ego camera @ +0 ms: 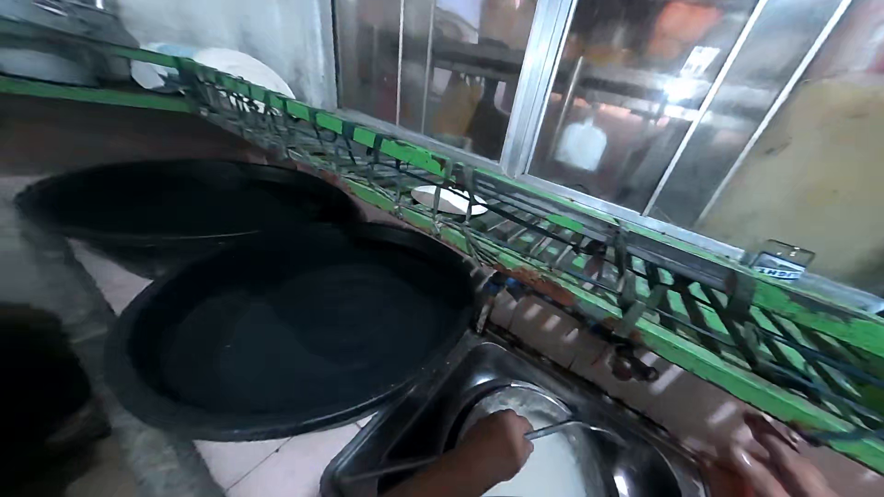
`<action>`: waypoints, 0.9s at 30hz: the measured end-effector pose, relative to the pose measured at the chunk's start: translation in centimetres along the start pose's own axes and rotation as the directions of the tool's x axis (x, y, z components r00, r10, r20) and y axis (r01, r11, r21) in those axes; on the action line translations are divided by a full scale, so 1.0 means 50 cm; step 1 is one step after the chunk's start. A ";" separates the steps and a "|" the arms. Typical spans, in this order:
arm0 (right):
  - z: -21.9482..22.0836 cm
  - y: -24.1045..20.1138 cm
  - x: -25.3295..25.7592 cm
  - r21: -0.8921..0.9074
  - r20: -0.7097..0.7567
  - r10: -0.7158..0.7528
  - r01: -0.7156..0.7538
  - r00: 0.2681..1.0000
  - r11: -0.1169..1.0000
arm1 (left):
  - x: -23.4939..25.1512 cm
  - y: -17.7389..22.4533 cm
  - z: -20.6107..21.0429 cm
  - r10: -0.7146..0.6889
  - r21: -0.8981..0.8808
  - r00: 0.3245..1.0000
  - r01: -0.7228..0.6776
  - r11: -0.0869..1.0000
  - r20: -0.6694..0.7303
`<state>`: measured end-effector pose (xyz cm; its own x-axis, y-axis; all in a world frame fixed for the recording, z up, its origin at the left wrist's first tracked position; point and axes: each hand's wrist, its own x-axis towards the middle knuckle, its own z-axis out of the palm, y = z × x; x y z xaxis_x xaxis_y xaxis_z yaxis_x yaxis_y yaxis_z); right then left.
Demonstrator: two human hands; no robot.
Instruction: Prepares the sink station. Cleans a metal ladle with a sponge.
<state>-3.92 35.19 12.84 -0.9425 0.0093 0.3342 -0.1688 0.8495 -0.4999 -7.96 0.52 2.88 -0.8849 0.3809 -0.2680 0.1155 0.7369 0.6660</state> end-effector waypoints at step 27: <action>0.507 0.013 0.107 0.799 0.149 0.417 -0.358 0.896 0.483 | 0.112 0.032 0.050 -0.227 0.275 0.970 0.195 0.942 0.087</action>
<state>-16.39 22.41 -5.94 -0.9584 0.2842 -0.0283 0.0251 -0.0150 -0.9996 -11.59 5.22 0.73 -0.8454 0.2511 -0.4715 0.0598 0.9216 0.3836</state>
